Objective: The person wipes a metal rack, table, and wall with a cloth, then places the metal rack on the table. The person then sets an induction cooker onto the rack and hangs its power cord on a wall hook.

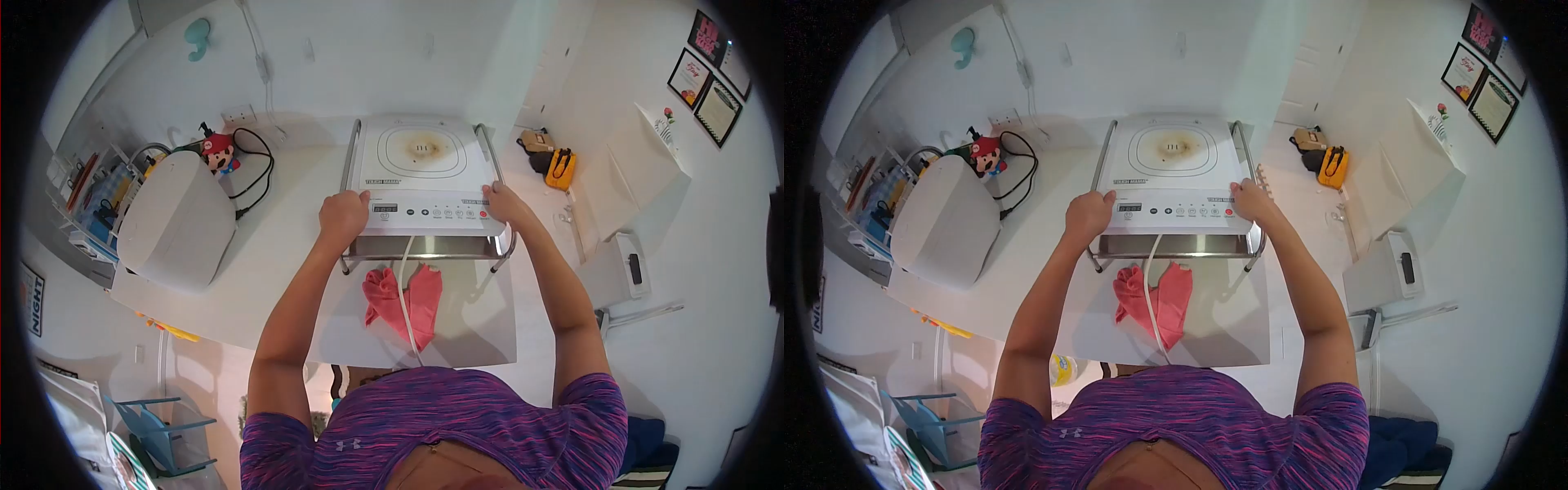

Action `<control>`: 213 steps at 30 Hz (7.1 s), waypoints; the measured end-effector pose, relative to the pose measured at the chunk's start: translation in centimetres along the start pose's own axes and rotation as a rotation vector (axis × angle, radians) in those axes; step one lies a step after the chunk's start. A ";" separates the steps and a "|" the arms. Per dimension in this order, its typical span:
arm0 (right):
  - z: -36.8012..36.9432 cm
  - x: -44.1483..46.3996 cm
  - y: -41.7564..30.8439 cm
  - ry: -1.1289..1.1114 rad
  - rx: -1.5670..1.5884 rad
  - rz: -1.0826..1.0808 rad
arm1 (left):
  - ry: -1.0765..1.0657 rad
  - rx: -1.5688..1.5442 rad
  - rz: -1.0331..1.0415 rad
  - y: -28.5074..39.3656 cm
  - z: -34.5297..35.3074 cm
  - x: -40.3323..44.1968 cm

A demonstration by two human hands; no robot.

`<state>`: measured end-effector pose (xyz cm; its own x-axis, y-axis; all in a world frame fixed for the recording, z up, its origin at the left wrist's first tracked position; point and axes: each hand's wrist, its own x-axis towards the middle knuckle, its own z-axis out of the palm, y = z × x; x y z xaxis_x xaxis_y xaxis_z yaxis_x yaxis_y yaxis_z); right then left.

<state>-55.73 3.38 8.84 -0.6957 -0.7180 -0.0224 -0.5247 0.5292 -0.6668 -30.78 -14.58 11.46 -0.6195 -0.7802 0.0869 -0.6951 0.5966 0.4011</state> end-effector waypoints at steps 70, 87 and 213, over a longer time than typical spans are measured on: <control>7.9 -25.0 0.7 -0.097 0.030 0.114 | -0.273 -1.284 -0.183 -8.6 4.2 -0.6; 16.2 -32.4 -0.3 -0.368 0.109 -0.082 | -0.020 -0.113 1.206 -2.3 2.0 -23.1; 8.5 -4.4 -9.1 0.286 -0.654 -1.031 | 0.839 -0.055 0.421 -4.2 -14.6 16.8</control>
<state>-43.78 -2.13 8.71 0.1444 -0.8505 0.5057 -0.9753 -0.0359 0.2180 -32.93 -32.97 24.52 -0.3358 -0.3957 0.8548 -0.4424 0.8674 0.2277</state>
